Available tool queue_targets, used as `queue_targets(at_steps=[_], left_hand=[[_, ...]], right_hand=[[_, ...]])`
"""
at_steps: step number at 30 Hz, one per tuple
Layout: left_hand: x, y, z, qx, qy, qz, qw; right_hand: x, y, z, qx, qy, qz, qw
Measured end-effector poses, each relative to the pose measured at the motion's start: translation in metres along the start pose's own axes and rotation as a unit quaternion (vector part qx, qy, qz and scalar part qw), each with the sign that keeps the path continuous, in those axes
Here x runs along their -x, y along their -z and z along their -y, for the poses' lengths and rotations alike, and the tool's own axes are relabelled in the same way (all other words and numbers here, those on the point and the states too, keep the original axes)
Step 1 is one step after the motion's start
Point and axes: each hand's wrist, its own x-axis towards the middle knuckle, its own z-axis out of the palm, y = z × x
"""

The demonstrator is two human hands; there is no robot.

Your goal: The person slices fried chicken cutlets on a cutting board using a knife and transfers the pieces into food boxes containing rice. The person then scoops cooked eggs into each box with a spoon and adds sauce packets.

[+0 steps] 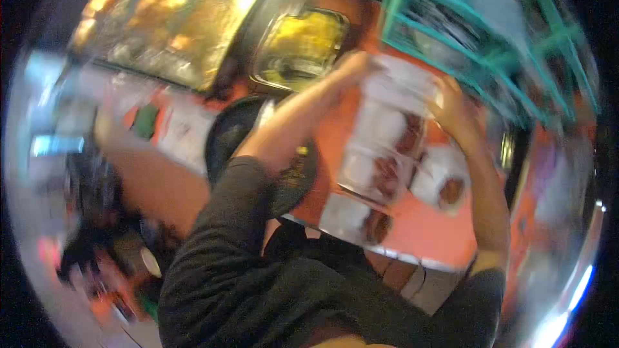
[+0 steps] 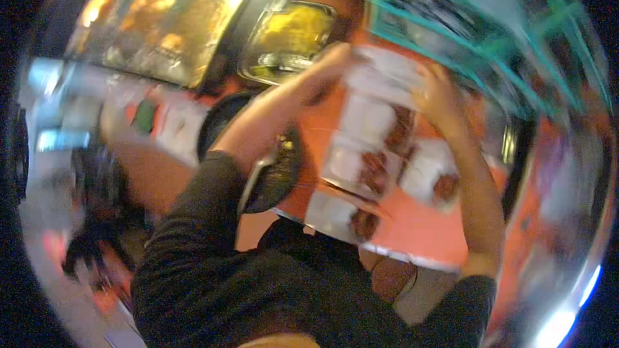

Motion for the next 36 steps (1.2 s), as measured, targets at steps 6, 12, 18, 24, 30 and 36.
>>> queue_targets(at_steps=[6, 12, 18, 24, 30, 36], left_hand=[[-0.010, -0.006, 0.009, 0.038, -0.032, -0.344, 0.938], [0.111, 0.030, 0.035, 0.176, -0.174, -0.496, 0.832], [0.277, 0.041, 0.090, 0.301, -0.108, -0.501, 0.804], [0.347, 0.061, 0.171, 0.278, -0.080, -0.537, 0.792], [0.410, 0.069, 0.214, 0.320, -0.049, -0.521, 0.790], [0.470, 0.059, 0.263, 0.311, 0.005, -0.534, 0.786]], right_hand=[[-0.034, -0.041, 0.074, -0.294, -0.129, 0.178, 0.930], [-0.052, -0.165, 0.094, -0.601, -0.338, 0.426, 0.586], [-0.096, -0.247, 0.088, -0.622, -0.378, 0.279, 0.627], [-0.117, -0.257, 0.128, -0.555, -0.434, 0.226, 0.673], [-0.120, -0.261, 0.230, -0.533, -0.400, 0.253, 0.702], [-0.124, -0.281, 0.303, -0.524, -0.361, 0.312, 0.706]])
